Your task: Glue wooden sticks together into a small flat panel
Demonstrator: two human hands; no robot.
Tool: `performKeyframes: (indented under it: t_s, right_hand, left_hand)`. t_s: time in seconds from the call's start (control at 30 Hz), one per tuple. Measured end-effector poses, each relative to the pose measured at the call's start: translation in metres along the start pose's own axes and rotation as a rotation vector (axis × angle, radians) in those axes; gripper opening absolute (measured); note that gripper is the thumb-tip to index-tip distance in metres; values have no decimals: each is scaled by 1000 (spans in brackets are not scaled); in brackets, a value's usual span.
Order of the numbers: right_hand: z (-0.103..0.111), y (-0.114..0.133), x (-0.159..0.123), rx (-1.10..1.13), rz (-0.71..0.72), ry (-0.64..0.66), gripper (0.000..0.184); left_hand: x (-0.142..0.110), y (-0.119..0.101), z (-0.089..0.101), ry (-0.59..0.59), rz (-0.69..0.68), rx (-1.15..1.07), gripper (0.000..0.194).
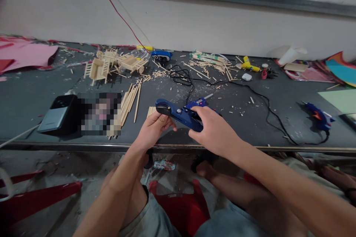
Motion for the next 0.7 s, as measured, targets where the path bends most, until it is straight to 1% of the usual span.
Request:
performKeyframes:
  t_s: [0.1, 0.37, 0.53, 0.7]
  right_hand:
    - [-1, 0, 0, 1, -14, 0, 49]
    - [0, 0, 0, -4, -16, 17, 50]
    - [-1, 0, 1, -10, -18, 14, 50]
    - [-2, 1, 3, -49, -11, 0, 39]
  left_hand:
    - [0, 1, 1, 5, -11, 0, 30]
    - [0, 0, 0, 3, -21, -84, 28]
    - [0, 0, -1, -3, -12, -61, 30]
    - [0, -1, -1, -5, -18, -47, 31]
Point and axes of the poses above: each hand's wrist, its own x-axis towards the middle knuckle, its own z-axis out of the back of the hand, y = z × x, the point moved 2 cm from there along x, towards the middle knuckle, and after that the axes turned 12 degrees about -z, right-handed, at the moved point
